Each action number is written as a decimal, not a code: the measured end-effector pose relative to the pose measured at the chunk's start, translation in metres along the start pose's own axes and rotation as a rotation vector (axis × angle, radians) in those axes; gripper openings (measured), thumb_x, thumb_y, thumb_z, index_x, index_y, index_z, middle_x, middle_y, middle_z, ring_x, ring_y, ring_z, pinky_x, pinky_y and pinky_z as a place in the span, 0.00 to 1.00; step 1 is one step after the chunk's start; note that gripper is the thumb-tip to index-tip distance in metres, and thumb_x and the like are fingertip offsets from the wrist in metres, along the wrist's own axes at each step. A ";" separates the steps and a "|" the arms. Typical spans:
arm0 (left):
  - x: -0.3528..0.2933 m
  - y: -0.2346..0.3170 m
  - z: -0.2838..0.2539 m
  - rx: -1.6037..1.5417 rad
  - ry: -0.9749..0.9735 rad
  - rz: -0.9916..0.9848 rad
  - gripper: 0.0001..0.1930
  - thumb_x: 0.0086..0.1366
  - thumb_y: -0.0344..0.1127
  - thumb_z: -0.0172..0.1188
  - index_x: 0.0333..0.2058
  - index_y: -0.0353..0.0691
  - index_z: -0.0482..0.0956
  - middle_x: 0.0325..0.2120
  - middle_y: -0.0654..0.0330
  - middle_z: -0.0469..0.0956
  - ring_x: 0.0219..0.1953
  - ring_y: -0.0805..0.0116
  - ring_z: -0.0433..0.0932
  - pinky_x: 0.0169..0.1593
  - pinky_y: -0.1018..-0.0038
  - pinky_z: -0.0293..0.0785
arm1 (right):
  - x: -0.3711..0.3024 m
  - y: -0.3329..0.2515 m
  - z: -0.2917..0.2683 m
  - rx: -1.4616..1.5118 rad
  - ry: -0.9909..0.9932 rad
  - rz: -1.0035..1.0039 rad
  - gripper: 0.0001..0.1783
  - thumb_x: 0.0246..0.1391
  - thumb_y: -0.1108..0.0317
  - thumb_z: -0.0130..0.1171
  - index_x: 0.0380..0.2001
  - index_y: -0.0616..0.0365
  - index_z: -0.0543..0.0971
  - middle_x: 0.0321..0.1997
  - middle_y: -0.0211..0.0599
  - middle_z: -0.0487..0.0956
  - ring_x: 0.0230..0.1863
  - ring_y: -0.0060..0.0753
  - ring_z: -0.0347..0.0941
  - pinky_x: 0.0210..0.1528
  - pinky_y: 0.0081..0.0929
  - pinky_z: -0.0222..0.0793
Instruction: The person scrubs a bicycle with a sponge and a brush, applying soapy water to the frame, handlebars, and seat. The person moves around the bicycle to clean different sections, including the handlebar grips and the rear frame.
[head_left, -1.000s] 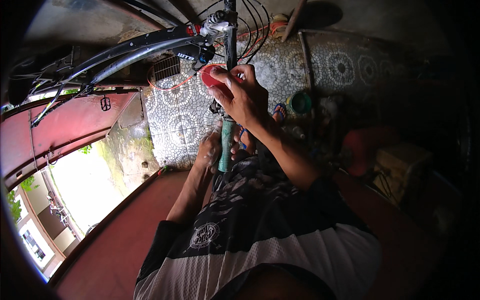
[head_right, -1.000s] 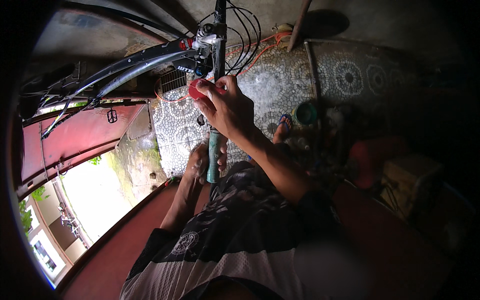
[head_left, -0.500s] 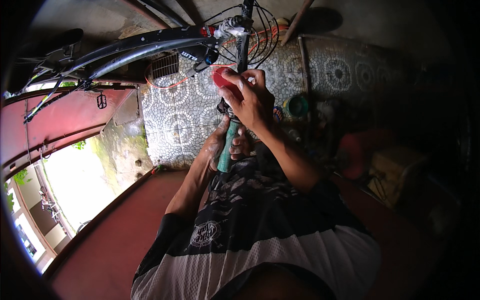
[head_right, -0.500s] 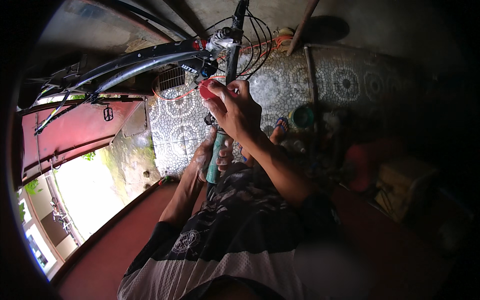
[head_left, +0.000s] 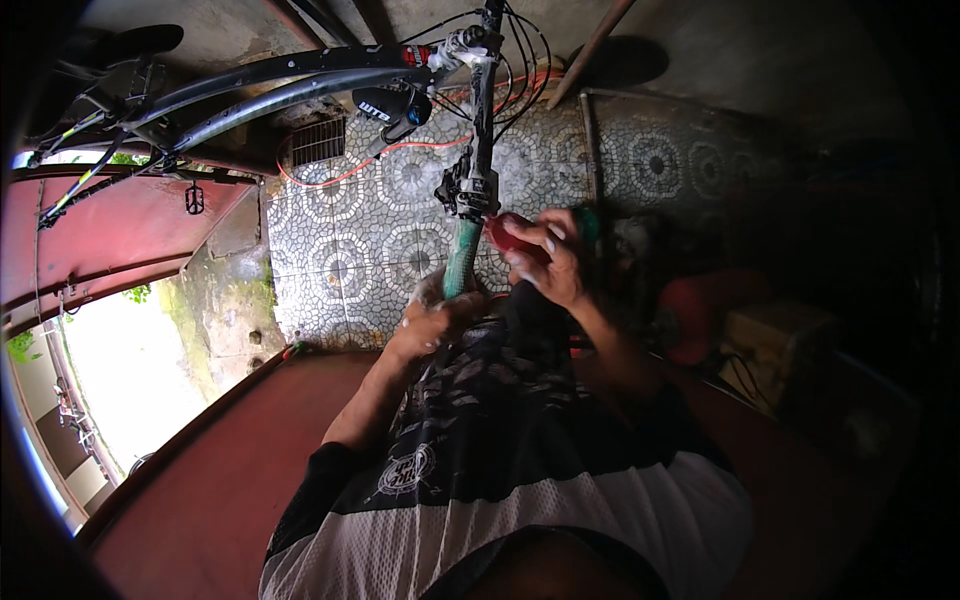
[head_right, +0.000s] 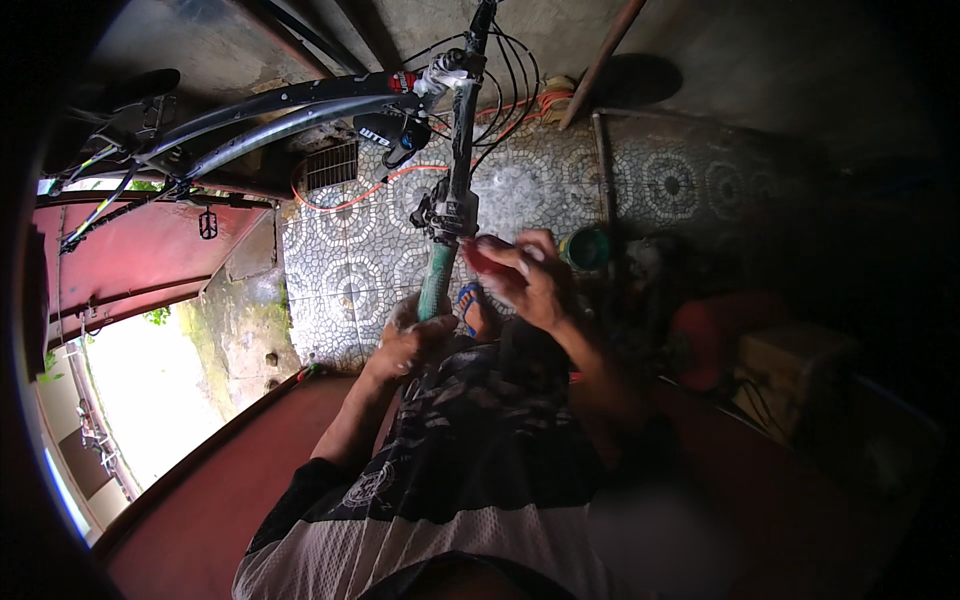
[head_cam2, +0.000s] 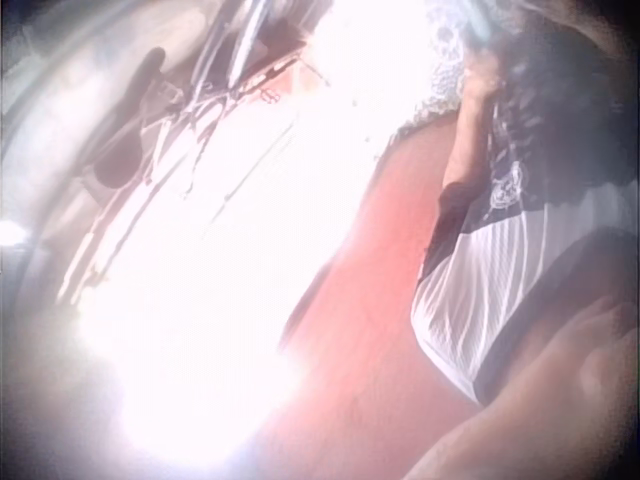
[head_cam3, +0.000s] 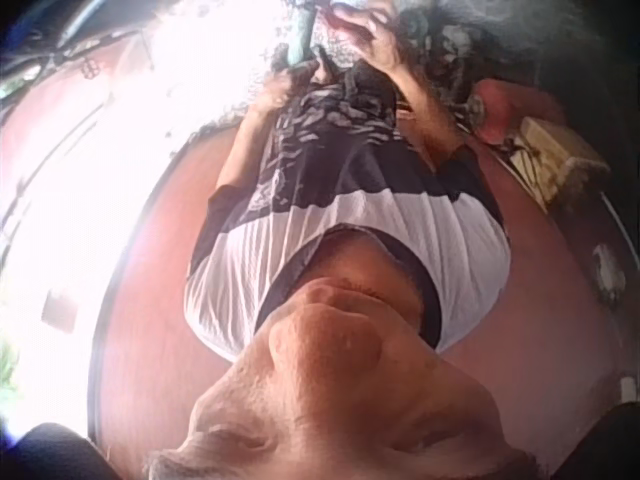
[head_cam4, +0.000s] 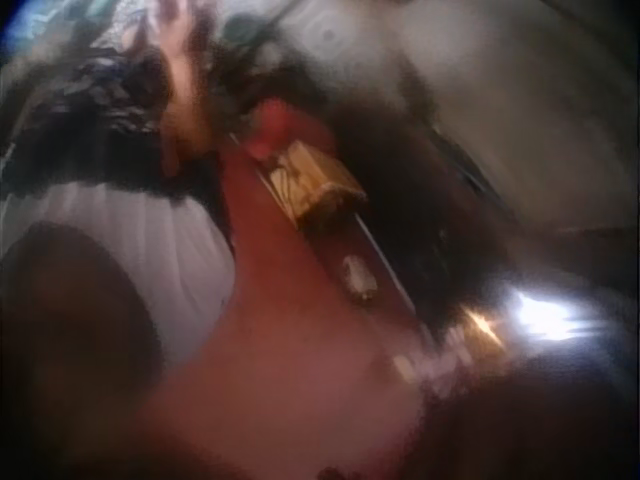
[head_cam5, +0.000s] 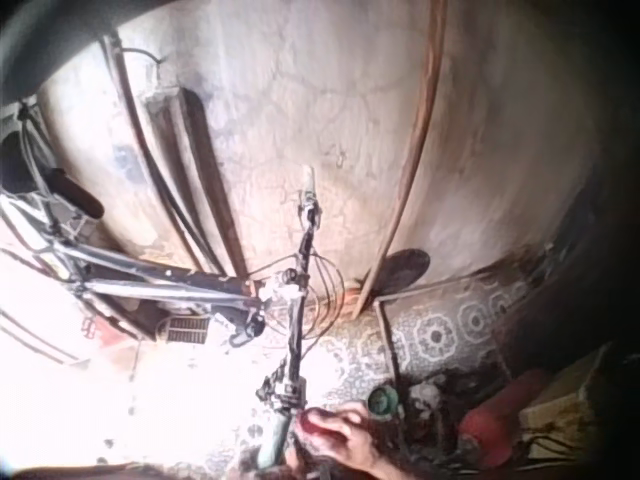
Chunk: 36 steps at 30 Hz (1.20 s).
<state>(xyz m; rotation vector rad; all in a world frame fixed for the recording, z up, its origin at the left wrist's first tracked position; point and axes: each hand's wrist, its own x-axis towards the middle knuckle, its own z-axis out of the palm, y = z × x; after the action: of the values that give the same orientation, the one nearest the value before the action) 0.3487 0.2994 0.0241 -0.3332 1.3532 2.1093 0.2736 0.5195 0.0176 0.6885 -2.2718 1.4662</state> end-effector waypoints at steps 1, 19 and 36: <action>0.000 0.002 -0.002 0.009 0.002 0.006 0.11 0.65 0.32 0.68 0.43 0.38 0.78 0.29 0.67 0.78 0.30 0.78 0.75 0.35 0.78 0.72 | -0.005 -0.001 -0.004 -0.056 -0.055 0.083 0.26 0.50 0.64 0.76 0.54 0.49 0.84 0.47 0.34 0.83 0.49 0.40 0.73 0.50 0.35 0.73; -0.001 0.067 0.030 0.655 0.279 0.348 0.47 0.69 0.53 0.66 0.68 0.19 0.56 0.45 0.35 0.77 0.46 0.43 0.79 0.54 0.58 0.75 | 0.014 -0.069 0.030 1.380 0.307 1.133 0.26 0.72 0.50 0.52 0.67 0.48 0.72 0.50 0.30 0.81 0.38 0.19 0.78 0.29 0.21 0.75; -0.004 0.121 0.050 0.669 0.210 0.417 0.26 0.61 0.48 0.73 0.41 0.34 0.69 0.26 0.46 0.78 0.28 0.52 0.79 0.38 0.60 0.77 | 0.026 -0.043 0.022 1.615 0.175 1.013 0.26 0.76 0.52 0.42 0.64 0.58 0.72 0.55 0.40 0.81 0.52 0.35 0.82 0.56 0.35 0.81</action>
<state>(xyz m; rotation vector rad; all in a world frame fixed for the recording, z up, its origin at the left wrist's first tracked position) 0.2837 0.3065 0.1382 0.0153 2.3096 1.8064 0.2763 0.4788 0.0540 -0.4637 -0.7297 3.5023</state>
